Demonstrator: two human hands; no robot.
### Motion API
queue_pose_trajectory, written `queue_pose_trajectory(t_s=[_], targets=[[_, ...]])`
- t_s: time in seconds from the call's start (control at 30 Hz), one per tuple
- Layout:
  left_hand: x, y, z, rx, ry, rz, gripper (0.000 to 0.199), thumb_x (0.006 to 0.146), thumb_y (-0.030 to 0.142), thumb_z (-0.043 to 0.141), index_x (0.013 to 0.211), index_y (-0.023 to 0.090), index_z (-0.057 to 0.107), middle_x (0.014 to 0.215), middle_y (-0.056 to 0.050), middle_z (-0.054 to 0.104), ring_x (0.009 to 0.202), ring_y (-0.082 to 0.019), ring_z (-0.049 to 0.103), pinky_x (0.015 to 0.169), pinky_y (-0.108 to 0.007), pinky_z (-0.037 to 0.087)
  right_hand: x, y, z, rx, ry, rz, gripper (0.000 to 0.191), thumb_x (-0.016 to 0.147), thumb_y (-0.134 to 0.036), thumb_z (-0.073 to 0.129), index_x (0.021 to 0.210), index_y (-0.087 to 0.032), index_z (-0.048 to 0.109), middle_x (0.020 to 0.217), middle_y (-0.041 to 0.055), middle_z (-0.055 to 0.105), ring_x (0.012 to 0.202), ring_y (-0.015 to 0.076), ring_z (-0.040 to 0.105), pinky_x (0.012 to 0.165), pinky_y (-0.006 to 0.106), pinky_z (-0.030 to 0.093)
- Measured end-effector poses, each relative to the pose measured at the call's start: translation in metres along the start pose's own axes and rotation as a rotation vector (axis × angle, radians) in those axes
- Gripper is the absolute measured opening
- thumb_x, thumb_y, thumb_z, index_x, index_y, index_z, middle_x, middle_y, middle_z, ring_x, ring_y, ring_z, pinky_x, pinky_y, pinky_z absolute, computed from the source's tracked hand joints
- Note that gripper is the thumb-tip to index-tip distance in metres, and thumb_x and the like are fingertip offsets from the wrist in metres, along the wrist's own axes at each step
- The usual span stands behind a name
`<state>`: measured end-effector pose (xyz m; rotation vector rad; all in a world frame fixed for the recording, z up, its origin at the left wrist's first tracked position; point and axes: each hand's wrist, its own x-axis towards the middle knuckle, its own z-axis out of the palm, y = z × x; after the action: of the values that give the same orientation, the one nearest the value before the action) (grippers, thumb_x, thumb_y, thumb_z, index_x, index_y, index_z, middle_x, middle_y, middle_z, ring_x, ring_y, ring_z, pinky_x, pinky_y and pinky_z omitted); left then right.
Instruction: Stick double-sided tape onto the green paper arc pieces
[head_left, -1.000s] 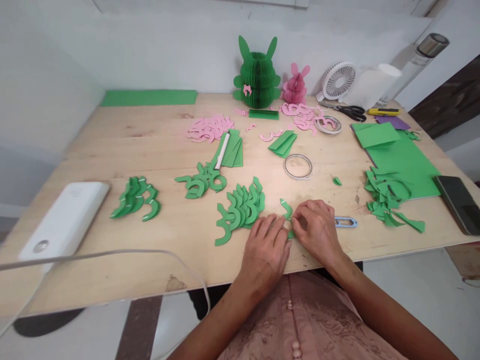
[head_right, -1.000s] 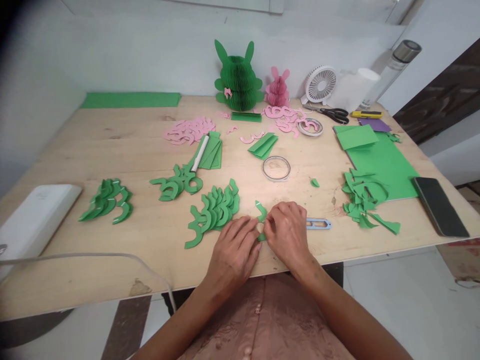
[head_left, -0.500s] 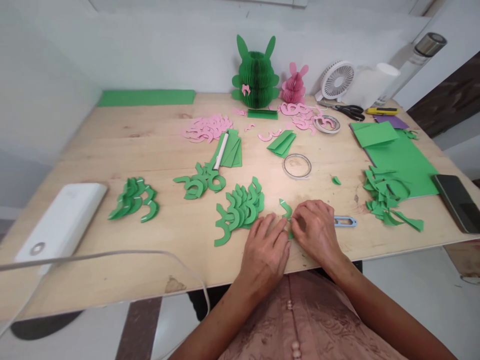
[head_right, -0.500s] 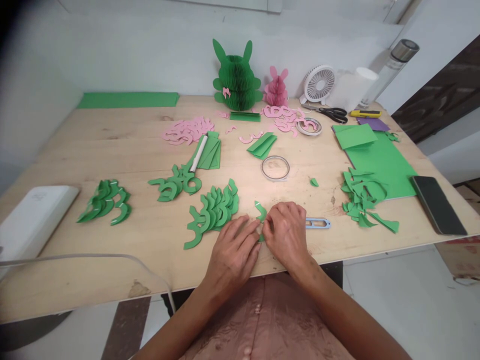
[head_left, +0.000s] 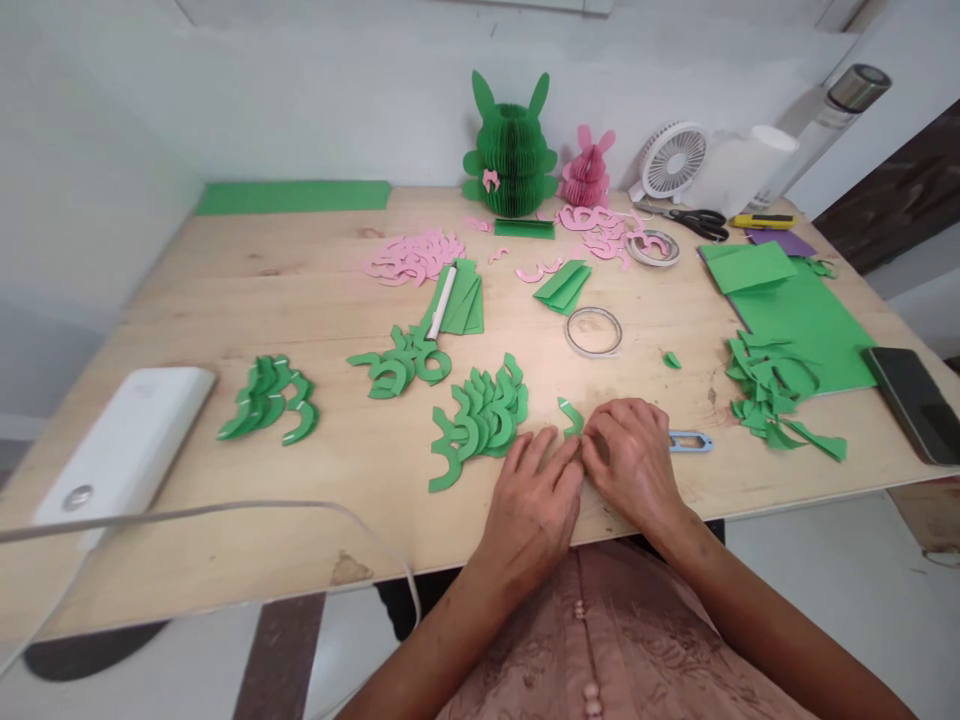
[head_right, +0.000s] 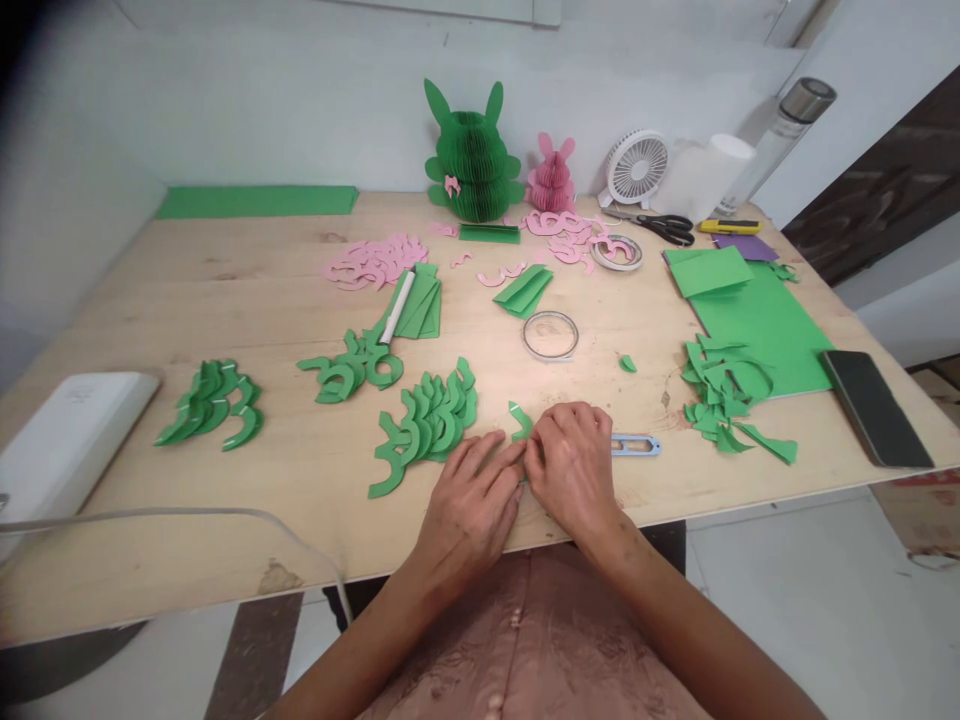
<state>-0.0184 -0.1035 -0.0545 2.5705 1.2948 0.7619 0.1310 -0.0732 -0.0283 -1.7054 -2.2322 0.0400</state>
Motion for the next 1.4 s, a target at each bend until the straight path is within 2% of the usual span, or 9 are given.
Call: queue_pose_trajectory(t_s=[0.3,0.8,1.03,1.4], targets=[[0.0,0.0,0.002,0.046,0.005,0.009,0.025,0.084,0.011,0.045,0.103,0.016,0.06,0.123,-0.008,0.061,0.118,-0.027,0.049,0.099,-0.047,0.038,-0.001,0.002,-0.004,0.012,-0.02,-0.037,0.013,0.081,-0.016,0.053,0.074,-0.018,0.064,0.084,0.0057,0.065,0.087,0.0223,0.05,0.081,0.038,0.029],[0.0,0.001,0.003,0.091,0.008,0.017,0.02,0.085,0.012,0.048,0.099,0.016,0.061,0.122,-0.008,0.061,0.118,-0.025,0.05,0.099,-0.047,0.039,-0.006,0.001,-0.011,-0.021,0.03,-0.048,0.015,0.082,-0.014,0.053,0.076,-0.018,0.066,0.085,0.0055,0.067,0.086,0.0218,0.052,0.083,0.039,0.029],[0.0,0.0,0.003,0.073,0.015,0.016,0.02,0.085,0.012,0.048,0.1,0.015,0.061,0.122,-0.008,0.061,0.118,-0.026,0.05,0.1,-0.046,0.039,-0.011,0.005,-0.01,0.042,0.01,-0.05,0.016,0.083,-0.015,0.052,0.086,-0.02,0.067,0.089,0.0042,0.066,0.088,0.0206,0.051,0.082,0.037,0.028],[0.002,0.001,-0.001,-0.015,0.03,-0.019,0.022,0.086,0.013,0.047,0.103,0.016,0.06,0.119,-0.009,0.063,0.117,-0.024,0.051,0.099,-0.045,0.04,-0.012,0.007,-0.005,0.041,-0.02,-0.045,0.011,0.084,-0.018,0.055,0.086,-0.021,0.066,0.09,0.0038,0.066,0.09,0.0206,0.051,0.081,0.037,0.028]])
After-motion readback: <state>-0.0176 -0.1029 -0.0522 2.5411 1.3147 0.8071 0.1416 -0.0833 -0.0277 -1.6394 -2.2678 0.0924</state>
